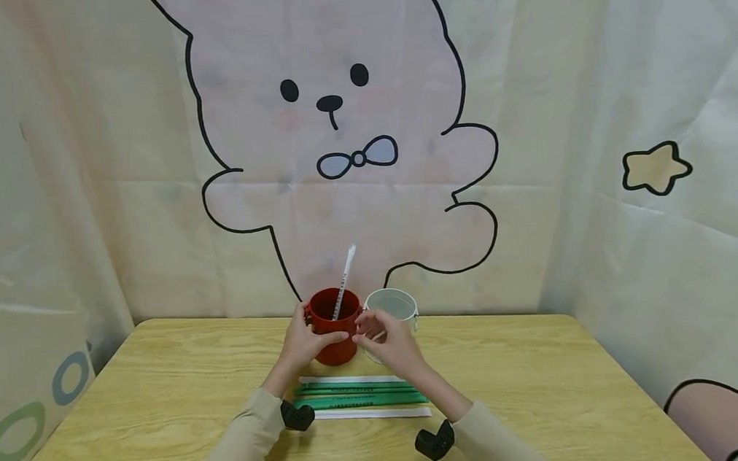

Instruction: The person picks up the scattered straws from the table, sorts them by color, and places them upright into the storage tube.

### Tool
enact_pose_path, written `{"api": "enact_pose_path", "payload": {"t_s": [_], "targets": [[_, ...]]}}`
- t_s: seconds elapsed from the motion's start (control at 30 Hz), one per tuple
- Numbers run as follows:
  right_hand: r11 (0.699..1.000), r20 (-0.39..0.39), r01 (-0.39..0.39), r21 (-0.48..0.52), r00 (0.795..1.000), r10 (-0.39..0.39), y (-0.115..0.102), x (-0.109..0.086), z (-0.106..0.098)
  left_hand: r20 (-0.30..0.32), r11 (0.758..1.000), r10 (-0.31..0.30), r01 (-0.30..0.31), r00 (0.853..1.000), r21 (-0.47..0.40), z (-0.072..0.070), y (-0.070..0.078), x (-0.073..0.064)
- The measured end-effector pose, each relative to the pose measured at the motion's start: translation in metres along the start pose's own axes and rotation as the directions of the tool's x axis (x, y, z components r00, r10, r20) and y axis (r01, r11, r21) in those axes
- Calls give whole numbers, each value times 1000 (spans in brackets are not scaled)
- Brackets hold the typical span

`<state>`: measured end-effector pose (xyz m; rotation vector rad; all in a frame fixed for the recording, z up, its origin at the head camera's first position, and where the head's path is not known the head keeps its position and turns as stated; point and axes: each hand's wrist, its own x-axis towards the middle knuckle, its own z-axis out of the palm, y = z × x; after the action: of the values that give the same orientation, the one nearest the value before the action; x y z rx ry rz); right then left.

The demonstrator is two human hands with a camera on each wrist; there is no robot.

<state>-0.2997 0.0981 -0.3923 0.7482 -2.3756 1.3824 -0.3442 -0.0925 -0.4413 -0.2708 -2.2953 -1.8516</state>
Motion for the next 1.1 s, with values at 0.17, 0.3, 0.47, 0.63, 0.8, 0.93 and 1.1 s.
{"api": "enact_pose_path", "payload": {"t_s": [0.17, 0.3, 0.47, 0.63, 0.8, 0.93, 1.1], "targets": [[999, 116, 38, 2, 992, -38, 7, -11, -3, 4, 1000, -14, 14, 1000, 10, -1, 0, -1], [1000, 204, 9, -28, 979, -4, 10, -20, -6, 2, 1000, -22, 22, 1000, 15, -1, 2, -3], [997, 339, -8, -76, 940, 33, 16, -31, -8, -4, 999, -24, 24, 1000, 33, -1, 4, -3], [995, 481, 2, -97, 875, 45, 19, -39, -9, -6, 999, -14, 14, 1000, 45, 0, 4, -1], [992, 569, 7, -124, 820, 65, 18, -45, -7, -10, 999, -9, 10, 1000, 43, 1, 2, 0], [988, 589, 5, -153, 804, 87, 17, -48, -6, -6, 999, -10, 10, 1000, 32, 1, 3, 0], [981, 614, -15, -195, 778, 134, 16, -51, -4, -3, 1000, -3, 3, 1000, 22, 1, 4, 0]]}}
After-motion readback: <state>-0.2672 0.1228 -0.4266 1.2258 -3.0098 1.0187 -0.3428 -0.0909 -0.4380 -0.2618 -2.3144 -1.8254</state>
